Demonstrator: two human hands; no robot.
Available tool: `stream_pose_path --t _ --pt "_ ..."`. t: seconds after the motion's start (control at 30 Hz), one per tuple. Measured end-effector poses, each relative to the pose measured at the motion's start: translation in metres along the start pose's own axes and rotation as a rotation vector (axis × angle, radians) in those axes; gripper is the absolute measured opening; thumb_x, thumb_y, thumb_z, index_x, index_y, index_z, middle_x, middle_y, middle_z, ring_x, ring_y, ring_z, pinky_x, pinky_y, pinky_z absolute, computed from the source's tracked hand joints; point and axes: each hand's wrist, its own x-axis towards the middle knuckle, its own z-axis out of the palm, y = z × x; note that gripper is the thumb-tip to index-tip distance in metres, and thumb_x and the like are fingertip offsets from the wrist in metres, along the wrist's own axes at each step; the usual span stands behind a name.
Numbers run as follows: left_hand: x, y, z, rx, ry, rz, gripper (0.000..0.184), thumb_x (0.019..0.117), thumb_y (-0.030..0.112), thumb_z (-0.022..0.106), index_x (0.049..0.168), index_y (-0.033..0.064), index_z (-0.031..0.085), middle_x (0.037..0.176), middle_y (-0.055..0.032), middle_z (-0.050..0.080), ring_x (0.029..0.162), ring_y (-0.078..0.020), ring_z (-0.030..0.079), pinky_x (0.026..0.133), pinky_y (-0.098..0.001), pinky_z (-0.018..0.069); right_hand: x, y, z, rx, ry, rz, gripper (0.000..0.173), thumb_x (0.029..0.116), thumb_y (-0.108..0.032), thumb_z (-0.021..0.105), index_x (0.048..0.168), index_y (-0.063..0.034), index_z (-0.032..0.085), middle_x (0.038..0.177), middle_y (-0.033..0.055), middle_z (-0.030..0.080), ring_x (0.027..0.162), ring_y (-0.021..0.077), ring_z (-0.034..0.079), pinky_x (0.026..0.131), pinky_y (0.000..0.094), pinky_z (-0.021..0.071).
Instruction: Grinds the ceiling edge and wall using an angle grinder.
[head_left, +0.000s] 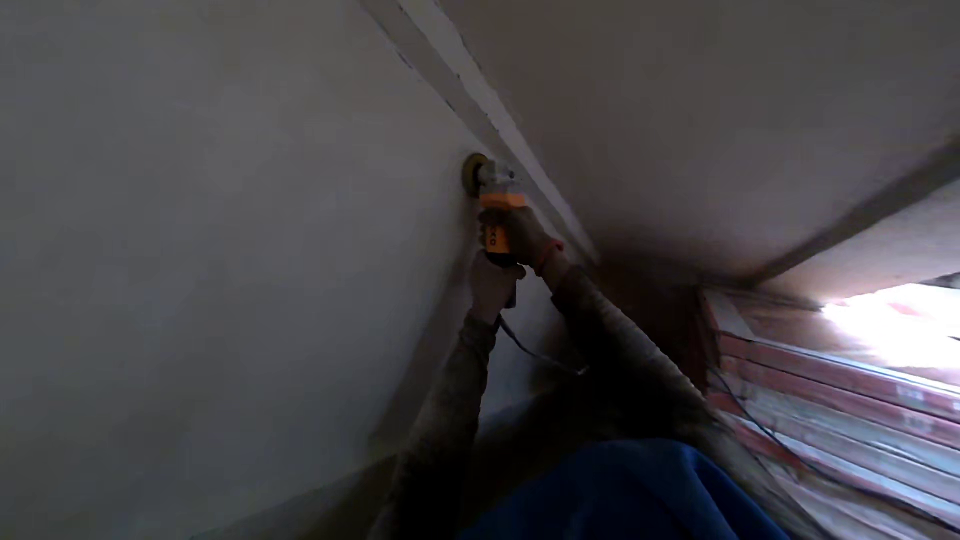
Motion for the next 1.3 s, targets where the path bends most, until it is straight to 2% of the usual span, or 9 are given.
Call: stream_pose_path --t 0.3,0.43,0.53,0.7,0.83,0.93,1.03,1.13,1.3 --pt "-0.013 0.041 -0.042 -0.254 0.317 0.261 0.057 0.0699 0.002 0.088 0.118 -0.0041 0.058 0.086 -0.0145 0.067 0.074 -0.0219 0.067 0.066 -0.0399 0.0593 -0.058 -0.086 0.046 -0.248 -0.068 -0.285 0.049 0.0826 -0.026 0.083 0.122 -0.0082 0.060 0.091 0.0095 0.068 0.071 0.0208 0.066 0.058 0.0375 0.0565" --pt "0.000 0.037 -0.026 -0.111 0.091 0.109 0.053 0.0736 0.012 0.089 0.117 -0.0023 0.061 0.082 -0.0140 0.070 0.066 -0.0234 0.069 0.061 -0.0417 0.0605 -0.019 -0.070 0.030 -0.014 -0.022 -0.107 0.032 0.0952 -0.030 0.069 0.120 -0.0101 0.064 0.089 0.0048 0.068 0.067 0.0141 0.065 0.059 0.0313 0.0577" --pt "0.009 0.017 0.001 -0.063 -0.036 0.058 0.055 0.0727 0.022 0.087 0.117 -0.0002 0.063 0.092 -0.0131 0.071 0.079 -0.0243 0.070 0.072 -0.0454 0.0605 0.012 -0.024 -0.005 0.016 -0.071 -0.055 0.040 0.0936 -0.041 0.069 0.122 -0.0140 0.064 0.095 0.0051 0.069 0.073 0.0152 0.066 0.062 0.0331 0.0574" --pt "0.012 0.035 -0.006 -0.074 0.053 0.114 0.057 0.0757 0.020 0.089 0.120 -0.0025 0.061 0.094 -0.0155 0.070 0.083 -0.0259 0.070 0.078 -0.0462 0.0591 0.023 -0.048 0.003 0.012 -0.150 -0.182 0.036 0.0949 -0.030 0.070 0.123 -0.0088 0.064 0.098 0.0090 0.070 0.077 0.0193 0.069 0.068 0.0383 0.0611" --pt "0.023 0.063 -0.036 -0.158 0.183 0.228 0.062 0.0740 0.017 0.090 0.123 -0.0003 0.057 0.088 -0.0147 0.067 0.071 -0.0247 0.066 0.064 -0.0440 0.0583 0.061 -0.099 0.034 0.088 -0.226 -0.333 0.039 0.0921 -0.013 0.073 0.126 -0.0008 0.058 0.097 0.0153 0.069 0.078 0.0256 0.071 0.069 0.0429 0.0633" --pt "0.029 0.060 -0.028 -0.173 0.201 0.234 0.064 0.0714 0.017 0.090 0.124 -0.0003 0.057 0.088 -0.0145 0.069 0.072 -0.0246 0.068 0.064 -0.0444 0.0598 0.081 -0.073 0.016 0.078 -0.365 -0.510 0.048 0.0949 -0.018 0.071 0.133 0.0020 0.050 0.101 0.0170 0.069 0.078 0.0225 0.072 0.062 0.0374 0.0631" --pt "0.023 0.039 0.004 -0.146 0.078 0.106 0.063 0.0717 0.017 0.090 0.123 -0.0023 0.059 0.097 -0.0157 0.070 0.084 -0.0261 0.070 0.076 -0.0463 0.0611 0.013 -0.076 0.009 -0.100 -0.056 -0.066 0.037 0.0911 -0.029 0.073 0.124 -0.0154 0.063 0.096 0.0069 0.069 0.076 0.0193 0.068 0.067 0.0371 0.0593" --pt "0.016 0.014 0.035 -0.131 -0.046 0.006 0.056 0.0697 0.020 0.089 0.115 -0.0007 0.063 0.095 -0.0136 0.070 0.083 -0.0256 0.070 0.075 -0.0466 0.0600 0.041 -0.014 -0.031 -0.045 -0.124 -0.035 0.045 0.0954 -0.034 0.070 0.132 -0.0109 0.058 0.103 0.0083 0.069 0.082 0.0183 0.068 0.071 0.0364 0.0593" --pt "0.017 0.023 0.030 -0.161 -0.026 0.032 0.057 0.0697 0.017 0.087 0.117 -0.0013 0.061 0.096 -0.0144 0.069 0.083 -0.0258 0.069 0.075 -0.0463 0.0592 0.042 -0.030 -0.023 -0.015 -0.076 -0.049 0.039 0.0948 -0.027 0.071 0.127 -0.0081 0.061 0.100 0.0106 0.070 0.081 0.0214 0.070 0.074 0.0397 0.0611"
